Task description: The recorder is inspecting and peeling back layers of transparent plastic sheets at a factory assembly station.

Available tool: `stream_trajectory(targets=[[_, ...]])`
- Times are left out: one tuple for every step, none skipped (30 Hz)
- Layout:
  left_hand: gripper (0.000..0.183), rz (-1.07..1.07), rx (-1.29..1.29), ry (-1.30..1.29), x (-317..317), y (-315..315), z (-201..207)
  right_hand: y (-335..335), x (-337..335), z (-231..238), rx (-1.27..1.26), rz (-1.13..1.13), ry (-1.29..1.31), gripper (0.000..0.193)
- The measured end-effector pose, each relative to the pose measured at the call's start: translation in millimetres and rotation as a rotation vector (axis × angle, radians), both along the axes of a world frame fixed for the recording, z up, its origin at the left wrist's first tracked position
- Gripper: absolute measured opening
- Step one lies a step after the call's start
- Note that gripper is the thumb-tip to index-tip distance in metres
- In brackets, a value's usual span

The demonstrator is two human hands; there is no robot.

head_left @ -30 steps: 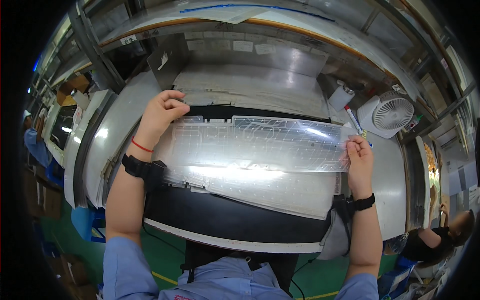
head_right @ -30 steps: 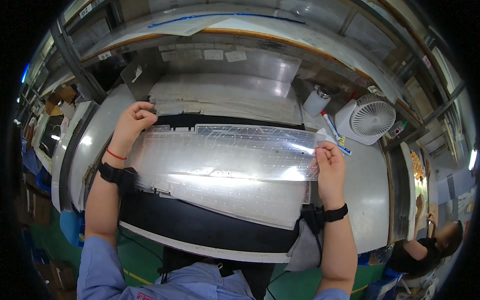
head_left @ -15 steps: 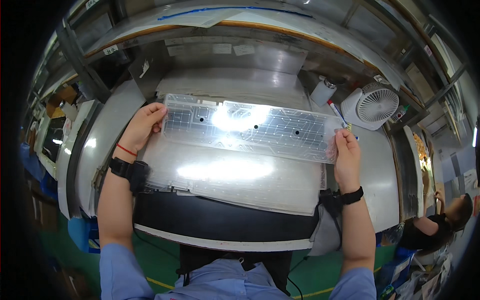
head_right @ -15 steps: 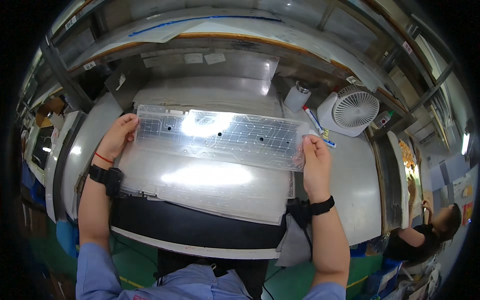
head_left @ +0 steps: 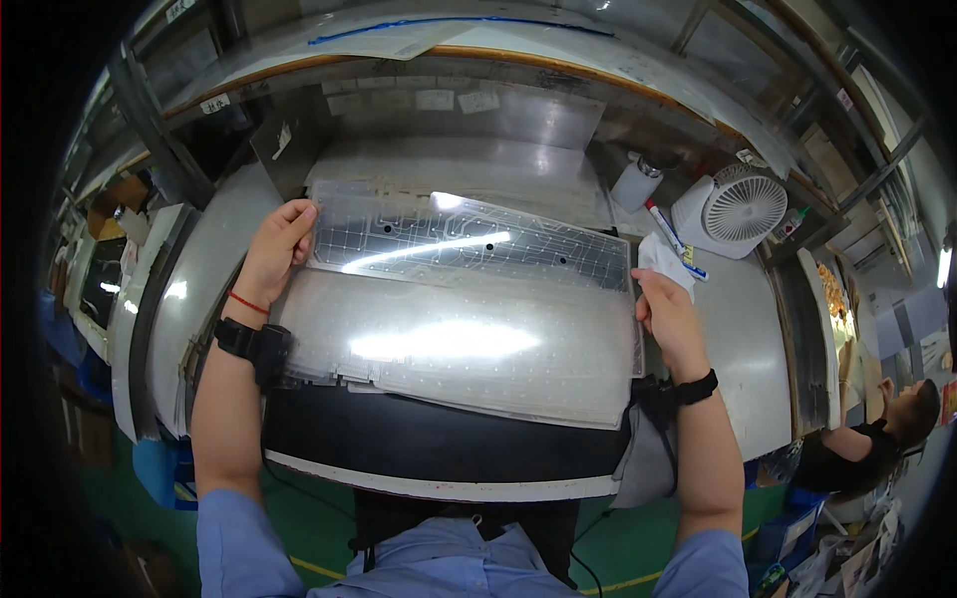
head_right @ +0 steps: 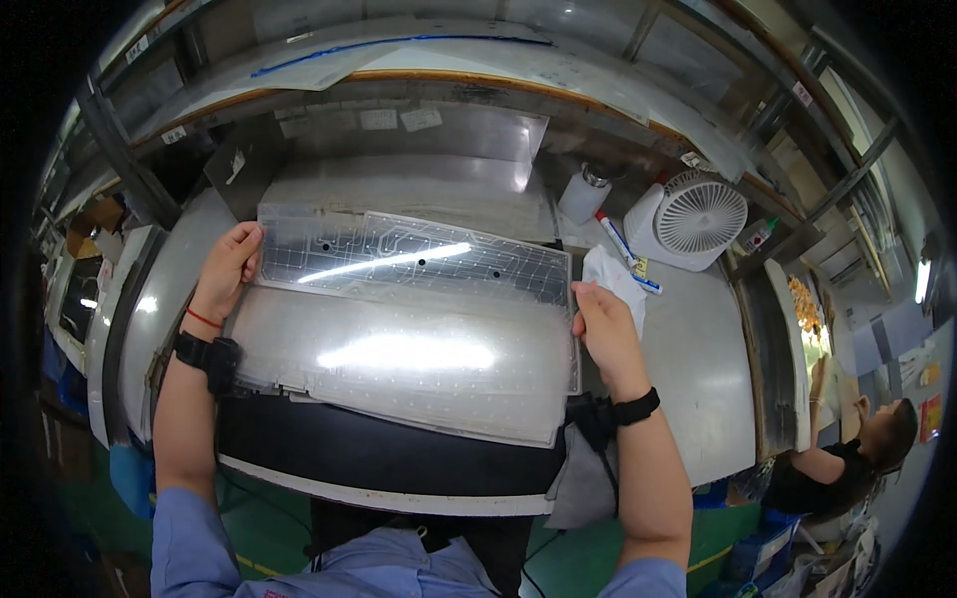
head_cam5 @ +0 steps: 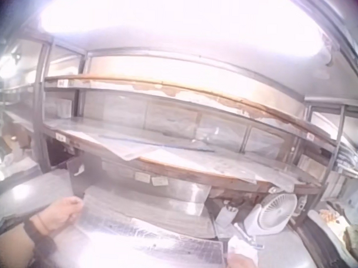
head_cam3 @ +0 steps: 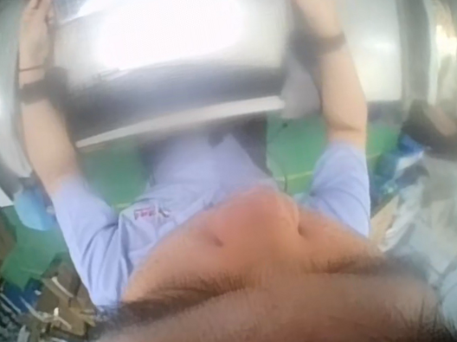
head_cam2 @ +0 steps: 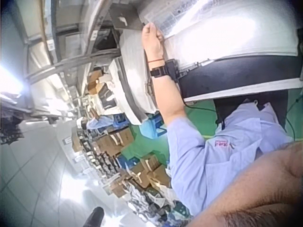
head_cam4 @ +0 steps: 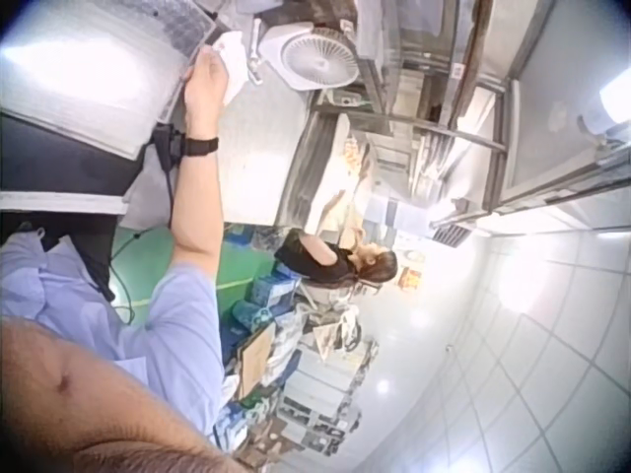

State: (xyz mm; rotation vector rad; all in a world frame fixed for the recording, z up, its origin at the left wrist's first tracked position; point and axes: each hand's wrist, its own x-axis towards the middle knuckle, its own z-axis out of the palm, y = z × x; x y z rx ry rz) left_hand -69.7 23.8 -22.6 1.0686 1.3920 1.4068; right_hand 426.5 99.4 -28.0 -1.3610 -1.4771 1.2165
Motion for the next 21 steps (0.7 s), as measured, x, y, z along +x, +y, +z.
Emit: stream_trajectory(targets=[[0.014,-0.01,0.018,-0.007,-2,1,-1,1,1,-2,0.01,0.019,-0.013,0.034],[0.014,-0.021,0.035,-0.015,-4,1,-3,2,1,-3,0.02,0.037,-0.025,0.035],[0.014,-0.03,0.047,-0.022,-5,1,-5,2,0,-4,0.034,0.001,-0.034,0.035],[0.014,-0.03,0.052,-0.026,-6,0,-6,1,-3,-3,0.048,-0.035,-0.042,0.035],[0.014,-0.03,0.057,-0.03,-6,0,-6,1,-5,-3,0.062,-0.07,-0.05,0.036],[0.015,-0.034,0.067,-0.034,-6,0,-4,1,-3,-2,0.052,-0.046,-0.04,0.036],[0.016,-0.036,0.07,-0.041,-7,1,-5,2,0,-1,0.042,-0.022,-0.03,0.036],[0.017,-0.037,0.074,-0.047,-9,1,-7,3,2,0,0.032,0.004,-0.02,0.037],[0.018,-0.039,0.075,-0.054,-5,0,-4,2,2,1,0.037,-0.005,0.045,0.036],[0.018,-0.032,0.075,-0.106,-1,0,-1,1,3,3,0.042,-0.013,0.111,0.036],[0.017,-0.025,0.074,-0.157,3,-2,5,1,3,5,0.046,-0.022,0.176,0.035],[0.017,-0.016,0.07,-0.207,7,-4,9,1,3,4,0.052,-0.032,0.256,0.034],[0.017,-0.026,0.053,-0.217,6,-4,8,2,3,3,0.058,-0.042,0.336,0.033],[0.017,-0.036,0.036,-0.228,4,-3,7,2,4,1,0.064,-0.053,0.415,0.032],[0.017,-0.045,0.024,-0.236,1,-2,8,3,3,0,0.1,-0.044,0.34,0.027],[0.017,-0.027,0.033,-0.147,0,-1,3,4,2,-1,0.137,-0.035,0.264,0.023],[0.018,-0.009,0.042,-0.058,-2,1,-5,4,2,-2,0.173,-0.026,0.189,0.021],[0.018,0.008,0.049,0.03,2,1,-7,3,-1,-1,0.188,-0.01,0.215,0.022],[0.019,-0.007,0.034,0.0,2,0,-5,0,-5,0,0.203,0.006,0.242,0.026],[0.019,-0.022,0.018,-0.03,3,0,-3,-2,-7,2,0.217,0.022,0.268,0.031],[0.019,-0.039,0.0,-0.062,5,-2,-1,-3,-8,4,0.218,0.015,0.27,0.036]])
